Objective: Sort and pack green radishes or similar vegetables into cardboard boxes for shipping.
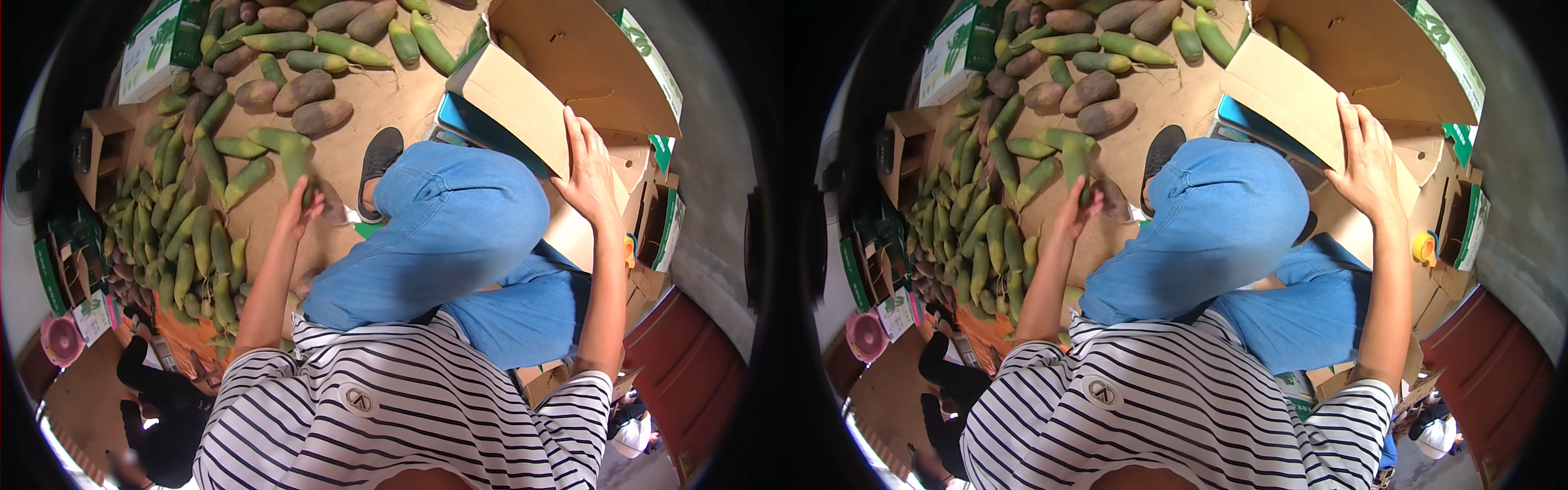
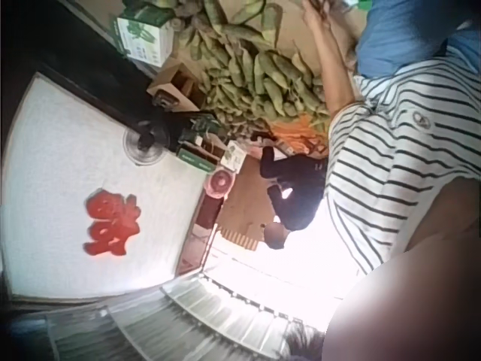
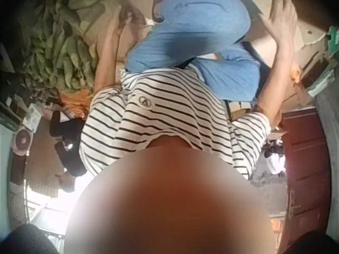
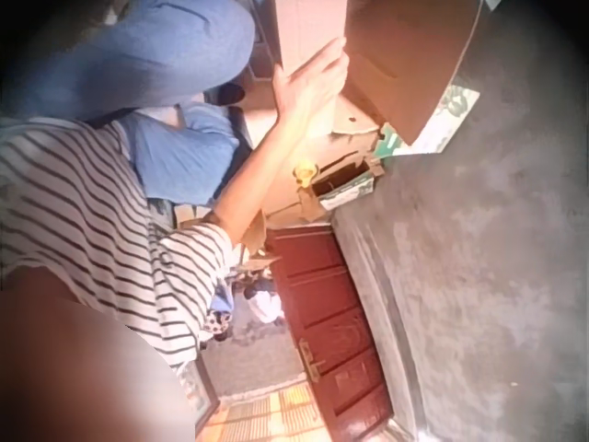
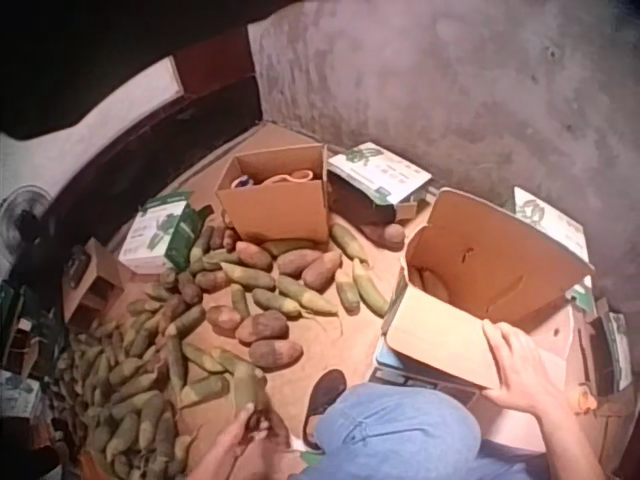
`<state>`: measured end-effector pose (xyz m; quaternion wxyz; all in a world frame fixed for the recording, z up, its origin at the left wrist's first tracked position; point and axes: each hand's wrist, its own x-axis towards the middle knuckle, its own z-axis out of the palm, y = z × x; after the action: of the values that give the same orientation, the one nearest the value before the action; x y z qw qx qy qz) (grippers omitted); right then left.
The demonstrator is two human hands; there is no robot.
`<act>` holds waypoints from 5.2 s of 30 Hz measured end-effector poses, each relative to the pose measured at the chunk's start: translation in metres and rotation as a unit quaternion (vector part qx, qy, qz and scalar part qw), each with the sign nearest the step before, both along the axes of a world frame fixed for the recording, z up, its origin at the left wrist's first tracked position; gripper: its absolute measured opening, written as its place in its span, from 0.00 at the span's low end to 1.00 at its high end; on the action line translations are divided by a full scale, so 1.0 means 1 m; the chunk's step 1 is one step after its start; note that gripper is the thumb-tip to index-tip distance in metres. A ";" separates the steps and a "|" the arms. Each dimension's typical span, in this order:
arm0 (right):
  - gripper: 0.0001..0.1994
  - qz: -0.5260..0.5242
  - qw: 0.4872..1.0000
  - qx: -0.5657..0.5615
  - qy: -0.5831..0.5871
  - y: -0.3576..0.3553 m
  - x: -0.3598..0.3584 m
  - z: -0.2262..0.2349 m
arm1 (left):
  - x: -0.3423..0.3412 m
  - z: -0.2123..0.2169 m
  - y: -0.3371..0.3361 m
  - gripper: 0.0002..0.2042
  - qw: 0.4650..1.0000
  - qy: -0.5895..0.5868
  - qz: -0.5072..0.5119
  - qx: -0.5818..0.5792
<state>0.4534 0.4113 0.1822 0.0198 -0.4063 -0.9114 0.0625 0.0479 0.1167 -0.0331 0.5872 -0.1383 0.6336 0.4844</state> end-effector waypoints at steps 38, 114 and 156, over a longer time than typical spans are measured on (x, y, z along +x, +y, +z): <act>0.51 0.006 1.000 -0.002 -0.005 0.005 0.003 0.002 | -0.009 -0.114 -0.093 0.43 0.952 0.111 -0.127 -0.255; 0.44 0.008 0.999 0.019 -0.049 0.010 0.004 0.002 | 0.079 -0.163 -0.350 0.27 0.905 -0.030 0.116 -0.408; 0.51 -0.013 1.000 -0.001 -0.021 0.008 -0.001 0.001 | 0.017 0.074 0.103 0.19 0.948 0.203 0.137 0.202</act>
<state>0.4519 0.4195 0.1830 0.0007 -0.4194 -0.9062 0.0546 0.0646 0.2193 0.0405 0.3899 -0.0011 0.6031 0.6959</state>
